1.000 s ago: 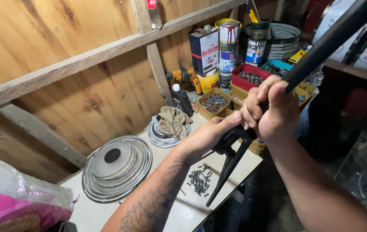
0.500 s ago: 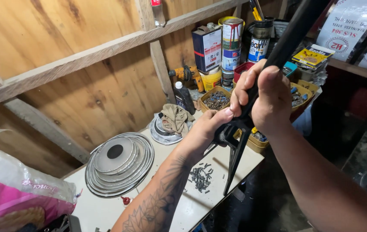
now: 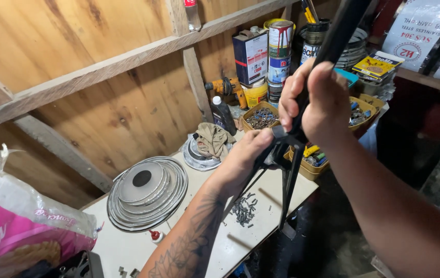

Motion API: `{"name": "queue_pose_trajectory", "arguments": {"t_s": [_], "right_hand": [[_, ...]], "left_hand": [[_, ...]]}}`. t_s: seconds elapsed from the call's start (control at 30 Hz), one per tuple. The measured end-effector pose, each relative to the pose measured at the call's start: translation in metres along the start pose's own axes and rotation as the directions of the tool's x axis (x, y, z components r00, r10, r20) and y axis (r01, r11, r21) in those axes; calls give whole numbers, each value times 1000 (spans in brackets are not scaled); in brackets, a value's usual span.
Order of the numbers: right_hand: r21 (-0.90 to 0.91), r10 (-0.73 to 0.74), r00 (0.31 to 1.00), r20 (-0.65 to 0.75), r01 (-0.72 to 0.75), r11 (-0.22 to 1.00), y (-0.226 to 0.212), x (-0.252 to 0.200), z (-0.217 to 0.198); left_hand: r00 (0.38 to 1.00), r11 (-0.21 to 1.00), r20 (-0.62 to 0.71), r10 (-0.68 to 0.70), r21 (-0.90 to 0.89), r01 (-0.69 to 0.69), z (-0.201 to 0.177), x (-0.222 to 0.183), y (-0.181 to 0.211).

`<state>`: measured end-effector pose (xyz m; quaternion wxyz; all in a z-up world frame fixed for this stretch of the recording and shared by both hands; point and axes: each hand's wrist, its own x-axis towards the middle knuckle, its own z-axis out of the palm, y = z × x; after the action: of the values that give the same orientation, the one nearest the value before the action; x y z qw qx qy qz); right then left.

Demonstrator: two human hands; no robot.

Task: Repairing and lubricating a metal tripod stand on a workbench

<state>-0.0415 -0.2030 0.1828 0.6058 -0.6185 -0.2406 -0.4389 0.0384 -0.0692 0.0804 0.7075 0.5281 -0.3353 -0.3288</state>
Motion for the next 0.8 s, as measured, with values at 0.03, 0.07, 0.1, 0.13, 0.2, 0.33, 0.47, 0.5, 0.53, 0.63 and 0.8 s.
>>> {"name": "queue_pose_trajectory", "arguments": {"t_s": [0.03, 0.07, 0.1, 0.13, 0.2, 0.33, 0.47, 0.5, 0.53, 0.63, 0.8], "right_hand": [[30, 20, 1000, 11, -20, 999, -2, 3, -3], [25, 17, 1000, 6, -17, 1000, -4, 3, -9], [119, 61, 997, 38, -66, 991, -6, 3, -15], [212, 101, 992, 77, -115, 970, -8, 3, -21], [242, 166, 981, 101, -186, 952, -25, 2, -27], [271, 205, 969, 134, -235, 933, -42, -3, -44], [268, 209, 958, 198, -258, 928, -56, -8, -61], [212, 262, 951, 163, -293, 932, -58, -10, -66], [159, 313, 942, 125, -330, 931, -58, -11, -71], [139, 381, 920, -87, -368, 920, -73, -18, -55], [160, 357, 930, -90, -340, 927, -75, -29, -59]], "left_hand": [[999, 997, 39, 29, 67, -32, -9, -1, -3], [998, 997, 47, 29, 67, -32, -8, -14, 3], [998, 997, 42, 48, 56, -50, -7, -27, 8], [997, 996, 35, 70, 45, -72, -6, -41, 14], [999, 955, 15, -46, 295, 40, 3, -60, 14], [997, 771, 8, 70, 634, -59, 13, -82, -18], [903, 646, 104, 417, 664, -375, 16, -80, -45], [849, 537, 132, 512, 722, -436, 17, -79, -51], [786, 417, 168, 595, 771, -481, 17, -79, -57], [695, 344, 196, 692, 757, -556, 22, -82, -51], [906, 466, 125, 404, 825, -322, 25, -82, -26]]}}
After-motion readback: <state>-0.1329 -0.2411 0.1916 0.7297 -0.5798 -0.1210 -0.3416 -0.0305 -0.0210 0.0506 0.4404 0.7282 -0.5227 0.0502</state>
